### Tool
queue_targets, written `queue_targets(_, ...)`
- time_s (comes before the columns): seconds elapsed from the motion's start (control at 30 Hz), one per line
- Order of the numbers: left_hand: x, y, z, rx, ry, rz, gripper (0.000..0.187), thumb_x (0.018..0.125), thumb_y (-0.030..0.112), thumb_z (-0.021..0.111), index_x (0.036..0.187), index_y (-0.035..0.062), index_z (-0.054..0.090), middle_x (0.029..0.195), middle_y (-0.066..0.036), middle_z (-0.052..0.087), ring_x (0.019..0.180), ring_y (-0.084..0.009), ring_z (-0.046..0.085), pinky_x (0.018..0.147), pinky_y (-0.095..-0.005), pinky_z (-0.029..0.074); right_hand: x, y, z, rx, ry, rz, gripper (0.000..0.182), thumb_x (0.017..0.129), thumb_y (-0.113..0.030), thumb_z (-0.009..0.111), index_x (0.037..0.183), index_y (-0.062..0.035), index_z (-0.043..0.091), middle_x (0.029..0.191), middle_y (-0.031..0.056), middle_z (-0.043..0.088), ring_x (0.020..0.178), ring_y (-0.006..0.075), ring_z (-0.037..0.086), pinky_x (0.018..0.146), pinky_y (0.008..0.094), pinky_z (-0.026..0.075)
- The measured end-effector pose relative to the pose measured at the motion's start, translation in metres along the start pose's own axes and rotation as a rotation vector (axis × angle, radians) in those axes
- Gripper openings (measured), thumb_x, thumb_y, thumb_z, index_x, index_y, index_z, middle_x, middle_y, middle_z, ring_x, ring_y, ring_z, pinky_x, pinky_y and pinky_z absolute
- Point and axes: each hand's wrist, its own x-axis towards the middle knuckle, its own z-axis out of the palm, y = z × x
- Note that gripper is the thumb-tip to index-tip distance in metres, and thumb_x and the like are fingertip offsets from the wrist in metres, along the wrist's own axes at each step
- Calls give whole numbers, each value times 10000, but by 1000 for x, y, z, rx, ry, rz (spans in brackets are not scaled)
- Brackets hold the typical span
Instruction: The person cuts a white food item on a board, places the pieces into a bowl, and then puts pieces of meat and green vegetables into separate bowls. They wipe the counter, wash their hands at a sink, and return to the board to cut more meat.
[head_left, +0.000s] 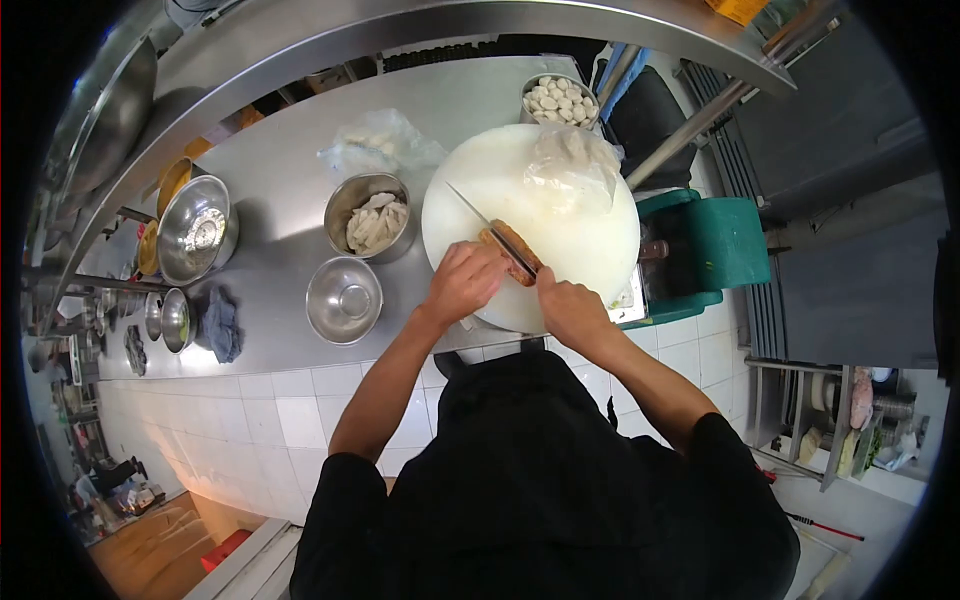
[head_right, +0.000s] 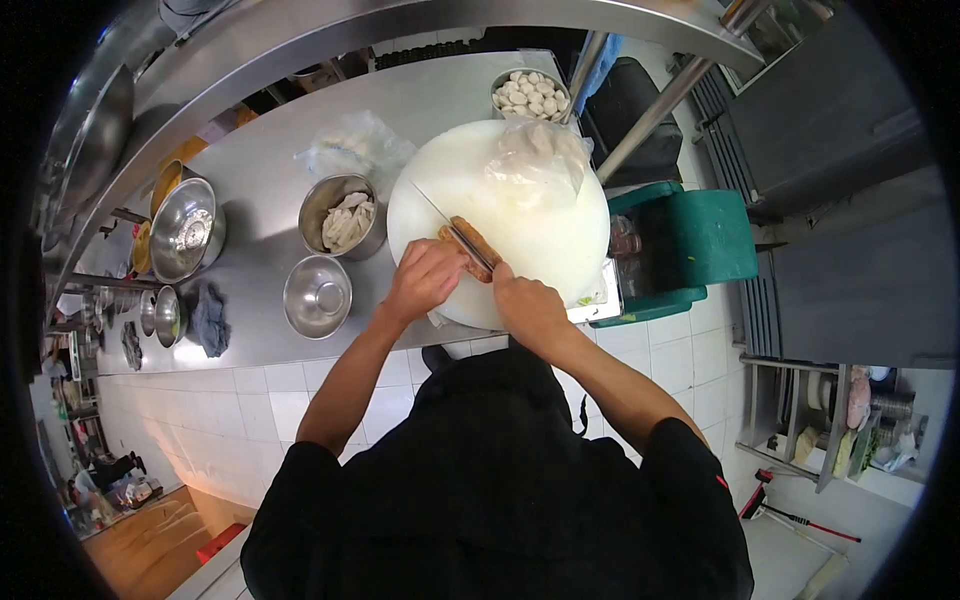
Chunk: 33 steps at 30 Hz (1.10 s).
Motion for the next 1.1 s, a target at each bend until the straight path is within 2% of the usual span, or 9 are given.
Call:
queue_targets(0.13, 3, 0, 0, 18, -10, 14, 290, 687, -13, 738, 962, 68, 695, 975, -53, 652, 888, -244, 601, 799, -373, 473, 1, 4, -15, -22, -19, -15, 150, 891, -47, 455, 1020, 29, 456, 850, 304, 669, 796, 459, 680, 709, 550, 543)
queue_targets(0.33, -1, 1, 4, 39, 17, -43, 274, 671, -2, 742, 927, 81, 690, 972, -48, 648, 893, -243, 598, 814, -376, 466, 8, 17, -2, 87, 18, 18, 169, 896, -73, 453, 1037, 20, 459, 874, 317, 661, 825, 473, 673, 744, 571, 526)
queue_targets(0.43, -4, -1, 6, 35, -42, 10, 340, 659, 24, 722, 987, 100, 678, 1034, -27, 637, 940, -238, 584, 814, -382, 455, -6, 26, -4, 83, 13, 42, 171, 897, -78, 456, 1035, 23, 462, 880, 315, 662, 824, 473, 673, 742, 562, 528)
queue_targets(0.53, 4, 5, 4, 17, -65, 12, 287, 660, 7, 753, 927, 93, 689, 992, -41, 646, 903, -242, 597, 820, -377, 459, -14, 23, -12, 67, 12, 27, 170, 898, -79, 458, 1037, 19, 468, 869, 308, 665, 823, 469, 675, 745, 558, 530)
queue_targets(0.83, 17, 7, 14, 1, -74, 28, 332, 659, 27, 763, 978, 87, 691, 1017, -58, 649, 933, -259, 595, 834, -388, 462, 8, 8, 4, 25, 55, 31, 171, 911, -80, 462, 1048, 22, 476, 902, 288, 680, 851, 424, 695, 742, 526, 556)
queue_targets(0.93, 19, 6, 14, 4, -67, 42, 307, 670, 30, 758, 961, 89, 680, 1002, -63, 648, 942, -264, 597, 838, -392, 462, 2, 16, -4, 27, -4, 50, 193, 915, -95, 458, 1062, 30, 482, 914, 290, 679, 859, 416, 699, 736, 529, 556)
queue_targets(1.07, 14, 12, 13, -7, -111, -22, 283, 678, 21, 744, 941, 95, 669, 1025, -58, 640, 992, -266, 593, 863, -394, 453, 7, 25, -4, 101, 48, 11, 220, 894, -90, 483, 1080, 28, 489, 910, 297, 671, 878, 456, 673, 768, 535, 538)
queue_targets(1.1, 18, 12, 11, -3, -120, -17, 274, 680, 20, 740, 933, 96, 667, 1034, -58, 637, 1005, -269, 590, 872, -395, 448, 3, 33, -5, 131, 82, 26, 227, 892, -104, 528, 1074, 24, 483, 863, 291, 666, 877, 480, 649, 769, 536, 518)
